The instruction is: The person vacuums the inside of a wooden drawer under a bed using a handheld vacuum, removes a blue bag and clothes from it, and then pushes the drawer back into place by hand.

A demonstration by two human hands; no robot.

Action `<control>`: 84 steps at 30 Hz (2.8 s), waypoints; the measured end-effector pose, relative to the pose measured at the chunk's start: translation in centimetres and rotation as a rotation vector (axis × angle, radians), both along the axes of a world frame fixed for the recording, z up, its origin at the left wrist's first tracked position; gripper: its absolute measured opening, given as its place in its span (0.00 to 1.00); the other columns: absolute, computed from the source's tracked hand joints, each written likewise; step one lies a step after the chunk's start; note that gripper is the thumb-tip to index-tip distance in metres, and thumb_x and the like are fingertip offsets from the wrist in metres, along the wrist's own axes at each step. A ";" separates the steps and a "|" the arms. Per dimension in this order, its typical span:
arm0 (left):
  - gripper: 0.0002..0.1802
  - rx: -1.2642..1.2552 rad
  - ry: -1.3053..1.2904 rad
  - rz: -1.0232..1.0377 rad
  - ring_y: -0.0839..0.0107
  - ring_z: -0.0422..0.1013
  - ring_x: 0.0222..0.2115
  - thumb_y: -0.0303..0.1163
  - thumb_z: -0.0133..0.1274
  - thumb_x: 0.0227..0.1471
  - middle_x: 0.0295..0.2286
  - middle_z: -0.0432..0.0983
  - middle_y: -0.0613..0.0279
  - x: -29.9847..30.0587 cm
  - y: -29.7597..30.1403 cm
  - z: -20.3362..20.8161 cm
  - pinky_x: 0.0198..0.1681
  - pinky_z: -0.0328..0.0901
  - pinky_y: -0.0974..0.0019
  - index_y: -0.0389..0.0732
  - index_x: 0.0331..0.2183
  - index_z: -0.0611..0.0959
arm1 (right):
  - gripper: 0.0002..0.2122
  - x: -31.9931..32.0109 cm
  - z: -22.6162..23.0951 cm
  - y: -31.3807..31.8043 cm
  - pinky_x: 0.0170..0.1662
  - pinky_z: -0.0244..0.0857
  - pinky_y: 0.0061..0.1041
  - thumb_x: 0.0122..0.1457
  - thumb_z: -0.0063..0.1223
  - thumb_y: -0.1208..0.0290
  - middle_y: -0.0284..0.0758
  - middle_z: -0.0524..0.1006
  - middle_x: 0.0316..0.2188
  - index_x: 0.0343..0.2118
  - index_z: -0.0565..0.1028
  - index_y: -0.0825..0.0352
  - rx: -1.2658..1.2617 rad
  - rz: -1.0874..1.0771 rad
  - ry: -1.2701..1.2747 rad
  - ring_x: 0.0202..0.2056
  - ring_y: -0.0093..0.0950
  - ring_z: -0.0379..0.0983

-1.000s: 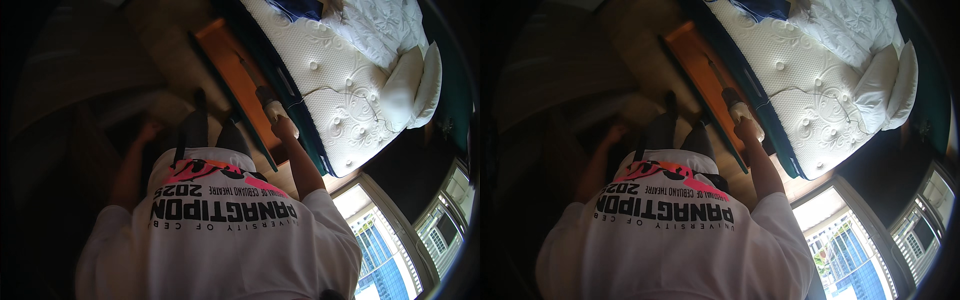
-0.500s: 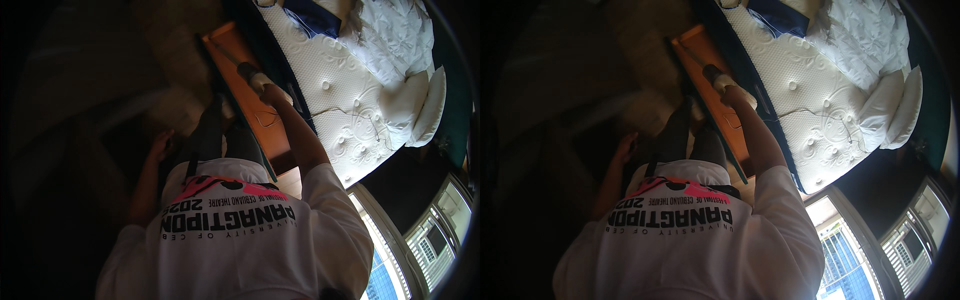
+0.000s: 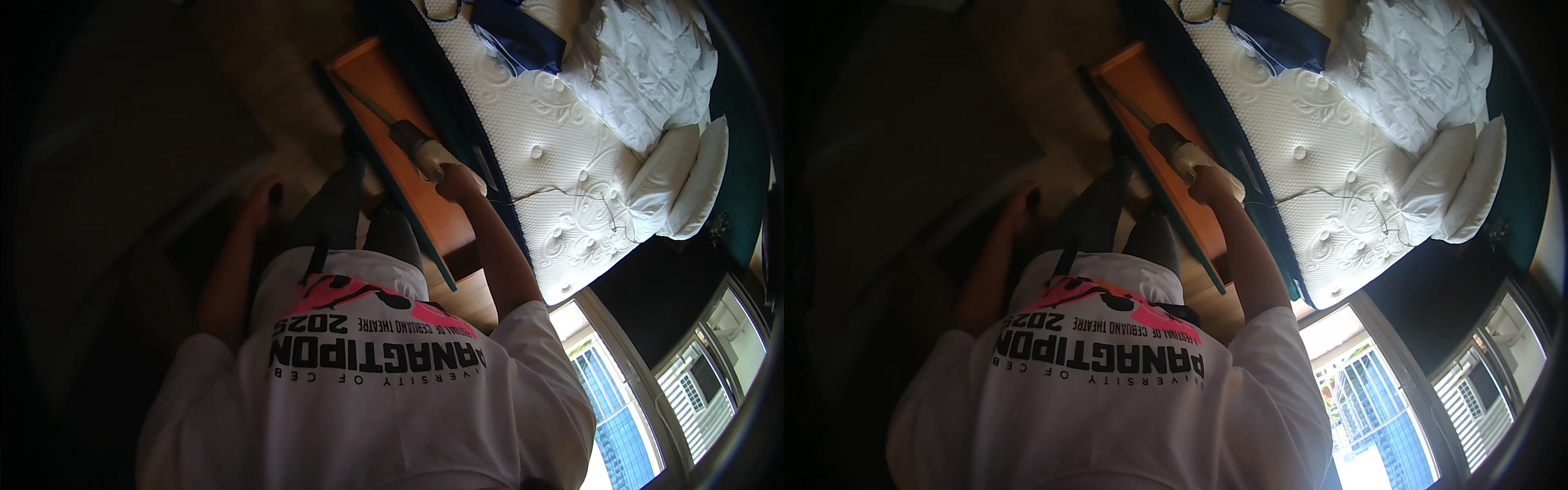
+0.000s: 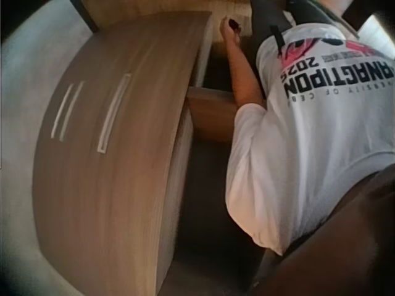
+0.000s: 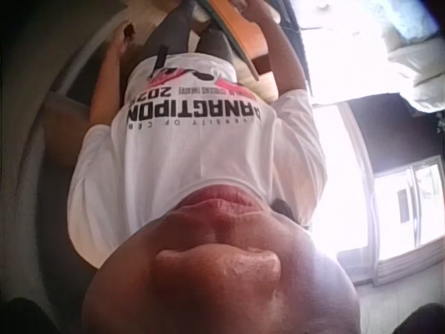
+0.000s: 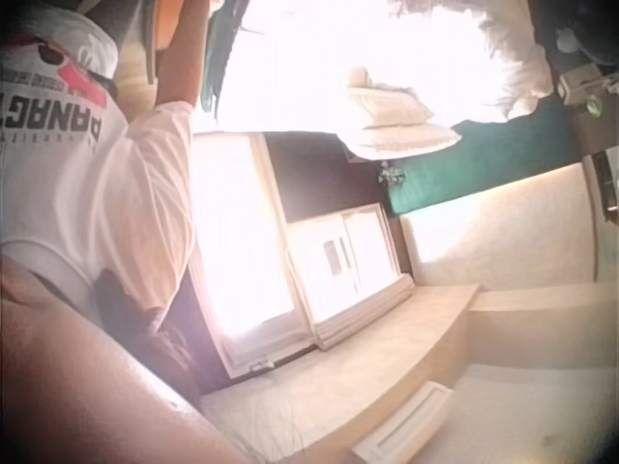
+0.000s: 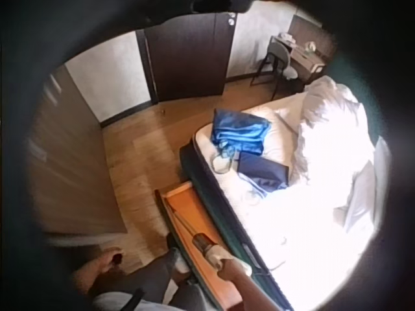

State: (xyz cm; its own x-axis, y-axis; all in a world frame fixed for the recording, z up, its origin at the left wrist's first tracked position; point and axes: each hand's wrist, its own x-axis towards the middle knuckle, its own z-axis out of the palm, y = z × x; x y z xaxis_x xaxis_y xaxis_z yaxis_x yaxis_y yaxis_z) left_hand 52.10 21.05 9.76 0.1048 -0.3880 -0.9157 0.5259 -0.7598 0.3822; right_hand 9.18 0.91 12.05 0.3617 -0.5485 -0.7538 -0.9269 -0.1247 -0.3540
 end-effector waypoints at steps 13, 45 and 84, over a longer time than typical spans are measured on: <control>0.10 0.094 -0.054 -0.049 0.75 0.69 0.23 0.43 0.51 0.49 0.23 0.70 0.68 3.1 -2.5 -0.4 0.23 0.64 0.69 0.50 0.31 0.74 | 0.20 -9.7 6.3 9.3 0.42 0.64 0.41 0.45 0.52 0.66 0.49 0.76 0.32 0.44 0.72 0.64 -0.013 -0.128 0.121 0.38 0.46 0.72; 0.12 0.010 -0.215 -0.320 0.80 0.67 0.30 0.42 0.53 0.52 0.31 0.69 0.71 -2.0 -13.0 -9.5 0.31 0.68 0.73 0.50 0.39 0.77 | 0.19 0.4 -20.8 15.6 0.44 0.64 0.43 0.53 0.49 0.63 0.53 0.73 0.38 0.44 0.69 0.71 -0.024 -0.732 0.010 0.42 0.49 0.70; 0.14 -0.170 -1.200 -1.224 0.64 0.69 0.44 0.35 0.51 0.47 0.41 0.74 0.58 -0.7 -35.3 -47.8 0.46 0.64 0.64 0.48 0.39 0.77 | 0.21 -3.8 -11.4 17.7 0.43 0.65 0.40 0.43 0.52 0.74 0.48 0.74 0.37 0.45 0.72 0.65 0.272 -0.614 0.285 0.41 0.45 0.70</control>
State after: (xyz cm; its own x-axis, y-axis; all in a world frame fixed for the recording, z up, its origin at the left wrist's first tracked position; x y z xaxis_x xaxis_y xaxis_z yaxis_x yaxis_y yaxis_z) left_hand 51.40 -14.21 -38.03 0.2382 -0.8347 -0.4966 -0.8999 -0.3819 0.2103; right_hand 5.37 18.61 0.65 -0.1817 -0.3694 -0.9113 -0.8624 0.5051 -0.0327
